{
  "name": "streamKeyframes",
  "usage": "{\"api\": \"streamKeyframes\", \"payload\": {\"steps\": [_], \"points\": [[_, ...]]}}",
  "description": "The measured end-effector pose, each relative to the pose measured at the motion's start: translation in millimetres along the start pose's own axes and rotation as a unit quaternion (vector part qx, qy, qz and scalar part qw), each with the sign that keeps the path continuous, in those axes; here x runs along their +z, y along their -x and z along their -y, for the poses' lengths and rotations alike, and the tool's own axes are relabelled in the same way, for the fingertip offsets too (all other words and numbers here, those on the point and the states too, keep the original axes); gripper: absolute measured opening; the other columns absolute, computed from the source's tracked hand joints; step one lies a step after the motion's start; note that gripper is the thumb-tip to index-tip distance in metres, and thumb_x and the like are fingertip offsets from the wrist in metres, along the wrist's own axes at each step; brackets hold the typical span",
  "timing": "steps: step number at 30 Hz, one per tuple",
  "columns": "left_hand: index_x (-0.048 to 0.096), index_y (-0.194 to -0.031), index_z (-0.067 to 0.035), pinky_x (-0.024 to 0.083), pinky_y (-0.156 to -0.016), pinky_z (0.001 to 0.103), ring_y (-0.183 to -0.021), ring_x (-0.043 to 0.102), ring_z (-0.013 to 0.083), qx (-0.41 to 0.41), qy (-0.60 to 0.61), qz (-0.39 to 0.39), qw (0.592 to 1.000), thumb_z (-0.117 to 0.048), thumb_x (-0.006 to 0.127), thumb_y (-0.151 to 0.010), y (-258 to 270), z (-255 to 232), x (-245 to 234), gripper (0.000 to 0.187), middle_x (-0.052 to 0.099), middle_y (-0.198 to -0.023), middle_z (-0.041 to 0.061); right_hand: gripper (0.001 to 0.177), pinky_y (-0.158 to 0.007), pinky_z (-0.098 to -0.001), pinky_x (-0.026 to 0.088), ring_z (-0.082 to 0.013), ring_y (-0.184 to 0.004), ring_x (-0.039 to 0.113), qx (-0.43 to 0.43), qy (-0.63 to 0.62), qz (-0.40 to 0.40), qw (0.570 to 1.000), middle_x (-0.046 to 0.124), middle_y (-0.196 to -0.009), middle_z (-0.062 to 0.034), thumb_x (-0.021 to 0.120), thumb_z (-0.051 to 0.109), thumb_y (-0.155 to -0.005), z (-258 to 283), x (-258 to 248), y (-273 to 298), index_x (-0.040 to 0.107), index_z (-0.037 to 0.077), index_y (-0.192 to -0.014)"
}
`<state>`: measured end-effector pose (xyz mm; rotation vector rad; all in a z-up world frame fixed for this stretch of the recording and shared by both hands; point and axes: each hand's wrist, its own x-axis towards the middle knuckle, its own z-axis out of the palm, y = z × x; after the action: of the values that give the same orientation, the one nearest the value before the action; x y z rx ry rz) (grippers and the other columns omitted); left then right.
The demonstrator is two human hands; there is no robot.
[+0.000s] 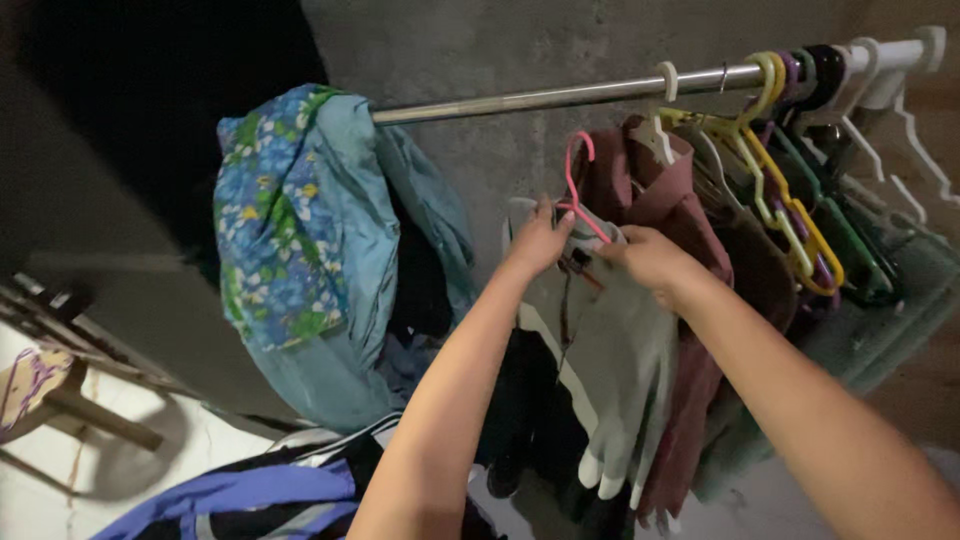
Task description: The person places clothes from a pile onto hangers by hand and hangs them on a clothes rack.
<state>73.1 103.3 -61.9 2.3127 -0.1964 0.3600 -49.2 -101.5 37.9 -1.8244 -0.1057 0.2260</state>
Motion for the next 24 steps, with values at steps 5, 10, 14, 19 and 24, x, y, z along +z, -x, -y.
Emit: {"api": "streamKeyframes", "payload": {"steps": [5, 10, 14, 19, 24], "points": [[0.024, -0.161, -0.002, 0.036, -0.116, 0.049, -0.144, 0.037, 0.0489, 0.024, 0.017, 0.025, 0.999, -0.053, 0.045, -0.102, -47.7, 4.7, 21.9, 0.081, 0.037, -0.155, 0.034, 0.039, -0.083, -0.0380, 0.054, -0.0224, -0.098, 0.069, 0.060, -0.009, -0.030, 0.998, 0.073, -0.111, -0.0116, 0.067, 0.017, -0.092, 7.2, -6.2, -35.4, 0.066, -0.001, -0.126], [0.025, -0.157, -0.002, 0.035, -0.113, 0.050, -0.139, 0.042, 0.0475, 0.007, 0.027, 0.067, 0.997, -0.053, 0.040, -0.106, -81.8, -26.0, 25.1, 0.074, 0.045, -0.149, 0.032, 0.040, -0.078, -0.0408, 0.054, -0.0234, -0.093, 0.066, 0.027, -0.011, -0.058, 0.998, 0.068, -0.108, -0.0123, 0.069, 0.018, -0.093, 18.7, -19.7, -63.7, 0.060, -0.003, -0.127], [0.048, -0.144, -0.003, 0.043, -0.106, 0.052, -0.127, 0.056, 0.0505, 0.042, 0.087, 0.039, 0.995, -0.047, 0.036, -0.108, -90.5, -58.9, 23.0, 0.059, 0.063, -0.133, 0.032, 0.037, -0.076, -0.0396, 0.052, -0.0252, -0.089, 0.066, -0.017, -0.043, -0.076, 0.996, 0.070, -0.102, -0.0142, 0.068, 0.021, -0.092, 45.1, -24.9, -61.5, 0.067, -0.002, -0.121], [0.059, -0.133, 0.002, 0.048, -0.104, 0.048, -0.125, 0.061, 0.0485, 0.044, 0.191, 0.015, 0.980, -0.048, 0.035, -0.110, -70.5, -98.3, 17.4, 0.060, 0.069, -0.129, 0.030, 0.031, -0.075, -0.0365, 0.051, -0.0197, -0.088, 0.064, -0.014, 0.070, -0.137, 0.988, 0.069, -0.098, -0.0095, 0.067, 0.021, -0.094, 69.8, -35.1, -25.9, 0.067, 0.001, -0.117], [0.029, -0.161, -0.010, 0.040, -0.112, 0.042, -0.141, 0.047, 0.0418, 0.068, 0.269, 0.014, 0.961, -0.057, 0.034, -0.105, -37.9, -126.0, 17.4, 0.073, 0.049, -0.152, 0.026, 0.034, -0.077, -0.0352, 0.049, -0.0182, -0.088, 0.060, -0.091, 0.050, -0.125, 0.987, 0.068, -0.101, -0.0125, 0.067, 0.020, -0.093, 53.8, -38.0, 0.3, 0.068, -0.002, -0.120]]}}
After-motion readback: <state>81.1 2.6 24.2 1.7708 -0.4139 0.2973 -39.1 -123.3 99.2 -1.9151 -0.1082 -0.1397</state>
